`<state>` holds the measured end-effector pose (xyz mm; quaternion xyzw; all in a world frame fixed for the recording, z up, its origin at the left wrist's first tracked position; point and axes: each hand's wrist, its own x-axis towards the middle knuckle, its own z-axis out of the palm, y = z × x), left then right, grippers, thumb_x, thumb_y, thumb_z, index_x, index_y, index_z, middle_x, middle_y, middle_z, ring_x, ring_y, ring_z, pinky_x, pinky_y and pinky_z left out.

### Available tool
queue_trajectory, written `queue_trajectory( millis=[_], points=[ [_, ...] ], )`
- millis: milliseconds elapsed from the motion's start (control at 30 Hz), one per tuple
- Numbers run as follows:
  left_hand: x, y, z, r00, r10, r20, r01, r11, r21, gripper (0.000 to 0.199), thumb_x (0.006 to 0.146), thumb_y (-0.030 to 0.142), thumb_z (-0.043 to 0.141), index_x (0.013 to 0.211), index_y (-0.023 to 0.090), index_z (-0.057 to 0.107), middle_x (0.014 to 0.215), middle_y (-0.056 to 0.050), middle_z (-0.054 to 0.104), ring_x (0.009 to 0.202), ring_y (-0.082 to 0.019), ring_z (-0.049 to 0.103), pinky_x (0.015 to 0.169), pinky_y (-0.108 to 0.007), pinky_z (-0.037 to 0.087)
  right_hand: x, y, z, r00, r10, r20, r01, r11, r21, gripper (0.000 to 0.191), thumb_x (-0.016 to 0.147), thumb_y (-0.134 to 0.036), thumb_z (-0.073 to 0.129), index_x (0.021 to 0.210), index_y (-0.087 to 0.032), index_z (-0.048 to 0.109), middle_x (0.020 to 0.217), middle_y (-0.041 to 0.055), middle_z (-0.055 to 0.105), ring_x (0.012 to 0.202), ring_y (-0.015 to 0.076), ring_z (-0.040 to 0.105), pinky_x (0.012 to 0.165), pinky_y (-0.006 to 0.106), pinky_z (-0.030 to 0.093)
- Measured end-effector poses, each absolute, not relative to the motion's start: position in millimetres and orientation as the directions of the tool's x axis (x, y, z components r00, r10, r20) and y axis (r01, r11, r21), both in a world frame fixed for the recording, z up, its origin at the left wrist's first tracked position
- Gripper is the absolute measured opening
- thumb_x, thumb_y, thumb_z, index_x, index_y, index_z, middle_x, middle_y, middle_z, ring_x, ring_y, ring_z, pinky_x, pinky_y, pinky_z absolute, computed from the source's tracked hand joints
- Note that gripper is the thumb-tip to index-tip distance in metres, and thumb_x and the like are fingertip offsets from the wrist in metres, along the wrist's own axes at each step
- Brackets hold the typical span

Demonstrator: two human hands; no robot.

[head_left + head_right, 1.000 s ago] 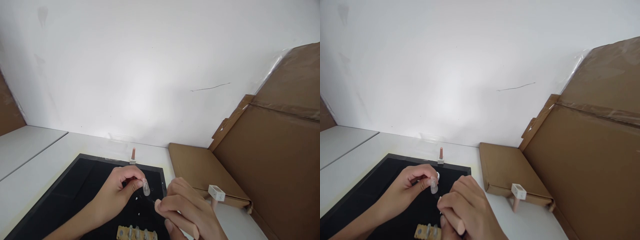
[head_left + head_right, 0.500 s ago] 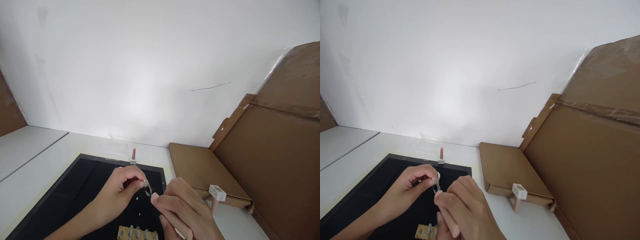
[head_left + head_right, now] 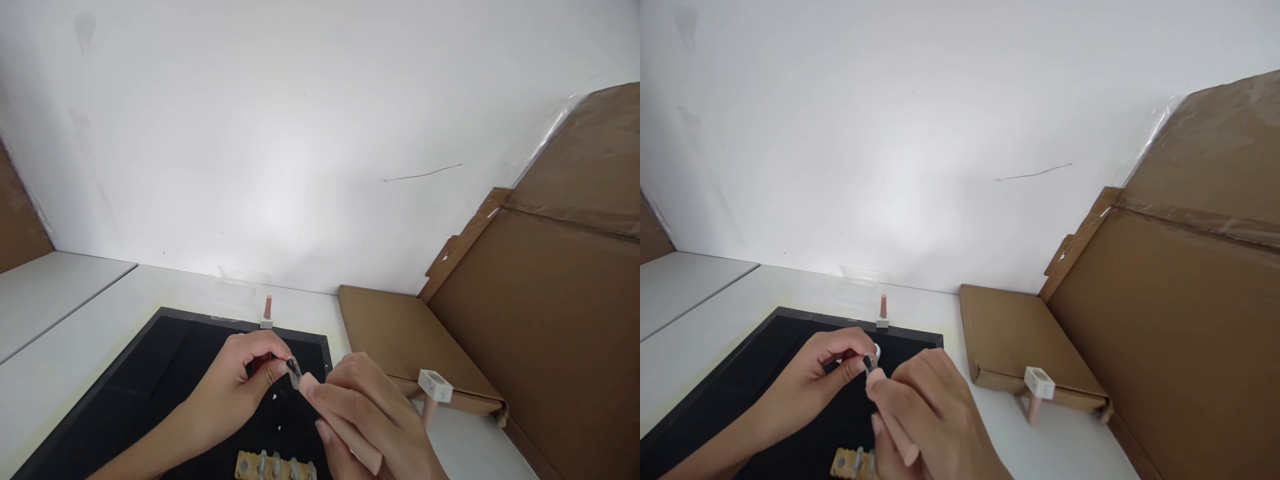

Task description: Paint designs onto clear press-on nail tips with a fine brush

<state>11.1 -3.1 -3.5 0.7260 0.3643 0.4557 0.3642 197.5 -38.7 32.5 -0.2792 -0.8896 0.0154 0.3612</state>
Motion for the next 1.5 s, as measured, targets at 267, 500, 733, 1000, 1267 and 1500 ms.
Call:
queue_trajectory(
  millis=[267,500,733,1000,1267,1500],
  points=[
    [10,-3,-1,0.333,0.848,0.412,0.197,-0.49,0.849,0.018,0.087,0.013,0.047,0.074,0.017,0.06,0.072,-0.003,0.062,0.065,-0.015,0.056,0.061,-0.025,0.041,195,-38,40,-0.591,0.505,0.629,0.521,0.834,-0.181,0.029,0.073,0.005,0.04,0.081,-0.019,0.054,0.061,-0.0001,0.048,0.059,0.0152,0.044,0.054,0.029,0.039],
    [5,-6,0,0.345,0.834,0.43,0.176,-0.507,0.843,0.018,0.094,0.021,0.042,0.082,0.019,0.055,0.081,-0.002,0.058,0.072,-0.014,0.052,0.064,-0.025,0.04,200,-41,48,-0.534,0.47,0.703,0.494,0.848,-0.192,0.027,0.075,0.001,0.046,0.089,-0.019,0.055,0.062,0.0006,0.052,0.059,0.0157,0.047,0.053,0.029,0.042],
    [5,-6,1,0.36,0.816,0.452,0.138,-0.526,0.839,0.017,0.094,0.02,0.041,0.081,0.019,0.052,0.082,-0.002,0.054,0.072,-0.014,0.05,0.065,-0.025,0.04,199,-40,47,-0.471,0.47,0.746,0.531,0.827,-0.186,0.028,0.077,0.0,0.046,0.094,-0.02,0.054,0.063,0.0008,0.053,0.058,0.0155,0.048,0.053,0.03,0.045],
    [4,-6,-1,0.372,0.83,0.416,-0.001,-0.448,0.894,0.012,0.09,0.02,0.049,0.08,0.017,0.057,0.08,-0.002,0.053,0.066,-0.012,0.05,0.06,-0.023,0.043,198,-38,46,-0.42,0.482,0.769,0.539,0.814,-0.216,0.026,0.077,-0.001,0.048,0.093,-0.02,0.057,0.064,0.0013,0.055,0.057,0.0153,0.05,0.053,0.03,0.046],
    [5,-7,0,0.375,0.841,0.39,-0.154,-0.358,0.921,0.008,0.085,0.015,0.056,0.08,0.015,0.063,0.082,-0.002,0.055,0.062,-0.009,0.055,0.059,-0.022,0.051,199,-39,45,-0.413,0.485,0.771,0.54,0.812,-0.222,0.028,0.078,-0.002,0.048,0.097,-0.02,0.059,0.065,0.0019,0.057,0.058,0.0155,0.051,0.053,0.03,0.047],
    [6,-8,3,0.31,0.82,0.48,-0.076,-0.482,0.873,0.015,0.076,0.003,0.057,0.076,0.016,0.063,0.075,-0.001,0.057,0.065,-0.011,0.058,0.059,-0.021,0.05,197,-41,45,-0.416,0.477,0.775,0.515,0.825,-0.231,0.03,0.078,-0.002,0.047,0.099,-0.02,0.059,0.065,0.0025,0.057,0.057,0.0161,0.052,0.05,0.03,0.047]
  ],
)
